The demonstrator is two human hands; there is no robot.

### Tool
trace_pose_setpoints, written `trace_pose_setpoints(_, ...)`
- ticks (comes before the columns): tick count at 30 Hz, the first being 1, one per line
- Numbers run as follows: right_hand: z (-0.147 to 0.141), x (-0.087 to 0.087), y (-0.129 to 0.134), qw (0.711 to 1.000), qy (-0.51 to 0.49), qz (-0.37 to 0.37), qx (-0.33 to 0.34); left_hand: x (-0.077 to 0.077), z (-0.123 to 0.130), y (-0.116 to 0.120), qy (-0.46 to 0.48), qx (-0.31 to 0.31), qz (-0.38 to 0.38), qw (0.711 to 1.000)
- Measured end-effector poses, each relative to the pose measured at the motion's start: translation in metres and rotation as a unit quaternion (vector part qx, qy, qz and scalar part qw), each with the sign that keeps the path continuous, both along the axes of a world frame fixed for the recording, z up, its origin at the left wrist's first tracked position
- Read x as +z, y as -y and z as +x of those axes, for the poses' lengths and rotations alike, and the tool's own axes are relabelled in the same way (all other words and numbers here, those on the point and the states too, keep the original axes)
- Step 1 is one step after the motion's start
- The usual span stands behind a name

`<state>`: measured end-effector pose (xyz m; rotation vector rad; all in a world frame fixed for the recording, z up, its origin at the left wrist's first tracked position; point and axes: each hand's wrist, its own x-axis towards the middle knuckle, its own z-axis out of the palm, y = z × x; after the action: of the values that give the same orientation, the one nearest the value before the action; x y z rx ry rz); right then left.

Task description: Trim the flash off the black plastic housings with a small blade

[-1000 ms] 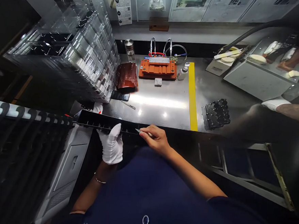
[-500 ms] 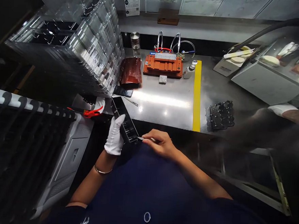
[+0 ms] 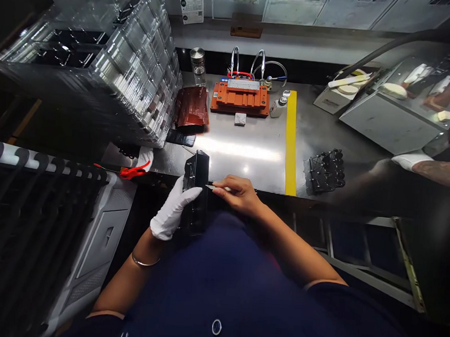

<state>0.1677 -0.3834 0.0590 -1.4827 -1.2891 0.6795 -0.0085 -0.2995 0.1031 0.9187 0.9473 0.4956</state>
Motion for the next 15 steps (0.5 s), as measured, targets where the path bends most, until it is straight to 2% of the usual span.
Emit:
trace_pose_setpoints(3,0.008,-0.001,-0.010,1.000,-0.003,0.010,-0.017,0.001,-0.002,-0.003,0.002,-0.072,-0.002,0.997)
trace_pose_setpoints(5,0.014,-0.004,-0.017,0.999,-0.009,0.008,-0.036,0.003,-0.004,-0.007,0.000,-0.095,0.003,0.996)
trace_pose_setpoints(10,0.034,-0.008,-0.026,0.989,-0.031,-0.005,-0.142,0.007,-0.013,-0.016,-0.003,-0.209,-0.046,0.977)
trace_pose_setpoints(12,0.040,-0.003,-0.019,0.990,-0.034,-0.013,-0.133,0.008,-0.019,-0.018,0.016,-0.244,-0.103,0.964)
trace_pose_setpoints(15,0.045,0.011,0.000,0.999,-0.010,-0.021,-0.043,0.008,-0.032,-0.019,0.020,-0.260,-0.210,0.942)
